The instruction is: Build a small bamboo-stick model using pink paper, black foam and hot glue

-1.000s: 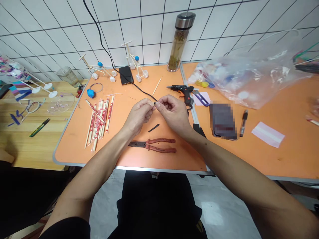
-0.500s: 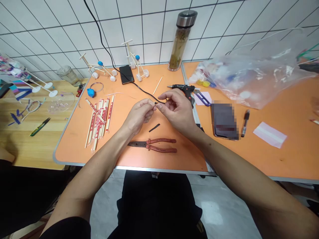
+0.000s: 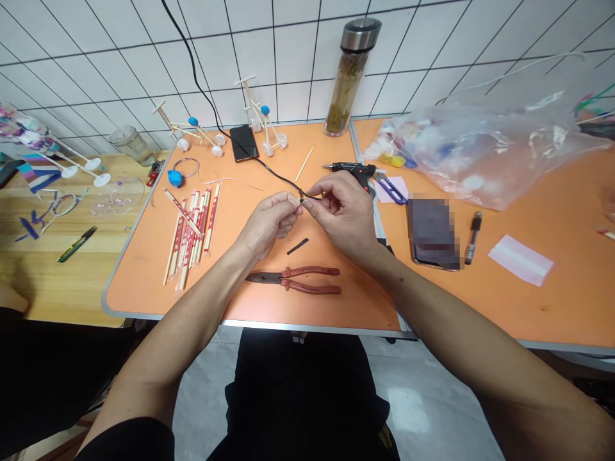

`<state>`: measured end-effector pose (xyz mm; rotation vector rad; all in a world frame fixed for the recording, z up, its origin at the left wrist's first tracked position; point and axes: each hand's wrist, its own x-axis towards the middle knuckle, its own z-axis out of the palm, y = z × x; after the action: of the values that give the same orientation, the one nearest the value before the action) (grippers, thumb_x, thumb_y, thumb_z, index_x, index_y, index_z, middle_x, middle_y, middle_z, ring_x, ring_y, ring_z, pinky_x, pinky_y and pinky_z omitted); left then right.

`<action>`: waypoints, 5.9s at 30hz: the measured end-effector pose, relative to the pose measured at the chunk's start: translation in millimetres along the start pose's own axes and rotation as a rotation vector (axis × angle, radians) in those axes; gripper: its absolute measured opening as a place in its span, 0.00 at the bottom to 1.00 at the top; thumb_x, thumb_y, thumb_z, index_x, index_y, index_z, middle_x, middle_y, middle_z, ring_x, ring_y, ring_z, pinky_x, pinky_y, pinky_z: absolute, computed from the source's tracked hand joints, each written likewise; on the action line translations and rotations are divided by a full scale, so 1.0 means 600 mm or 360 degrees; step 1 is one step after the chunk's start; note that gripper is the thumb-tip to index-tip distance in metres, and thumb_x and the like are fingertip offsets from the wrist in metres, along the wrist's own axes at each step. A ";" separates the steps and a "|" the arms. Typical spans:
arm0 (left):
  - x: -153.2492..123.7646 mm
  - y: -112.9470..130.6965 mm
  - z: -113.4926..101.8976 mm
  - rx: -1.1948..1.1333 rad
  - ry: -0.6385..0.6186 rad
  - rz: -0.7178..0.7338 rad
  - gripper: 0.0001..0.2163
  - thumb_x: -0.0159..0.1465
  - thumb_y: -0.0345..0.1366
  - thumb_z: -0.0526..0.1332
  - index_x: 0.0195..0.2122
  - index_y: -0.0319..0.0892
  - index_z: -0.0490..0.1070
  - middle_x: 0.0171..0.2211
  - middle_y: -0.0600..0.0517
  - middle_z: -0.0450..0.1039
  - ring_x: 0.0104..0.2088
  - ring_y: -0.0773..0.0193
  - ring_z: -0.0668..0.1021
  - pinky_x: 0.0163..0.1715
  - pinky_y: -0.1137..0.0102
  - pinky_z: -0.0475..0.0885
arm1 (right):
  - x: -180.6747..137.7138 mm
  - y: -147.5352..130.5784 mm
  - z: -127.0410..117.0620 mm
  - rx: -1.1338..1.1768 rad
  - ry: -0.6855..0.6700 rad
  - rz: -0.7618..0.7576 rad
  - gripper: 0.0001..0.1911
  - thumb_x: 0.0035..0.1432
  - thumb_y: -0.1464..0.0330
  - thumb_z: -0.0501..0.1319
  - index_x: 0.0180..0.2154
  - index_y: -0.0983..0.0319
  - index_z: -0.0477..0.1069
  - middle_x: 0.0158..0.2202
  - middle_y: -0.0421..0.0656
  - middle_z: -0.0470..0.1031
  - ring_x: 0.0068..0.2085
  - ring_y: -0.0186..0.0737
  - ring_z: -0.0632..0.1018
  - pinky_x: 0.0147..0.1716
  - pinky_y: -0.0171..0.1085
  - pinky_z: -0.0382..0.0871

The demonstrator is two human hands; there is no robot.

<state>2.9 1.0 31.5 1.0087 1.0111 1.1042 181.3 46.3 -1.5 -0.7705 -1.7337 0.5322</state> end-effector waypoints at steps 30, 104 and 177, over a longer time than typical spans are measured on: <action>0.002 -0.013 -0.003 0.0683 0.0258 0.0614 0.14 0.74 0.41 0.68 0.32 0.44 0.71 0.30 0.54 0.69 0.34 0.63 0.69 0.39 0.69 0.64 | 0.005 -0.016 0.007 0.0876 -0.0141 0.0802 0.31 0.45 0.41 0.85 0.34 0.58 0.83 0.31 0.40 0.80 0.32 0.36 0.76 0.34 0.39 0.76; 0.001 0.010 -0.012 -0.0153 -0.0036 -0.0202 0.08 0.60 0.32 0.71 0.34 0.42 0.71 0.21 0.62 0.54 0.18 0.77 0.54 0.20 0.78 0.44 | -0.007 0.000 0.016 0.0948 -0.0142 0.0776 0.18 0.52 0.56 0.83 0.35 0.58 0.80 0.32 0.37 0.76 0.30 0.32 0.71 0.33 0.35 0.73; -0.005 0.016 0.000 0.0176 0.0104 0.0031 0.04 0.61 0.31 0.69 0.35 0.41 0.74 0.22 0.61 0.60 0.20 0.74 0.57 0.22 0.75 0.49 | 0.020 0.002 -0.034 0.0701 -0.0339 0.0629 0.19 0.62 0.51 0.79 0.44 0.58 0.85 0.43 0.43 0.83 0.40 0.39 0.79 0.36 0.37 0.73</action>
<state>0.7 -0.6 41.0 1.0790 1.1271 1.1129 199.1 55.3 11.8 -0.7557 -1.5717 1.2577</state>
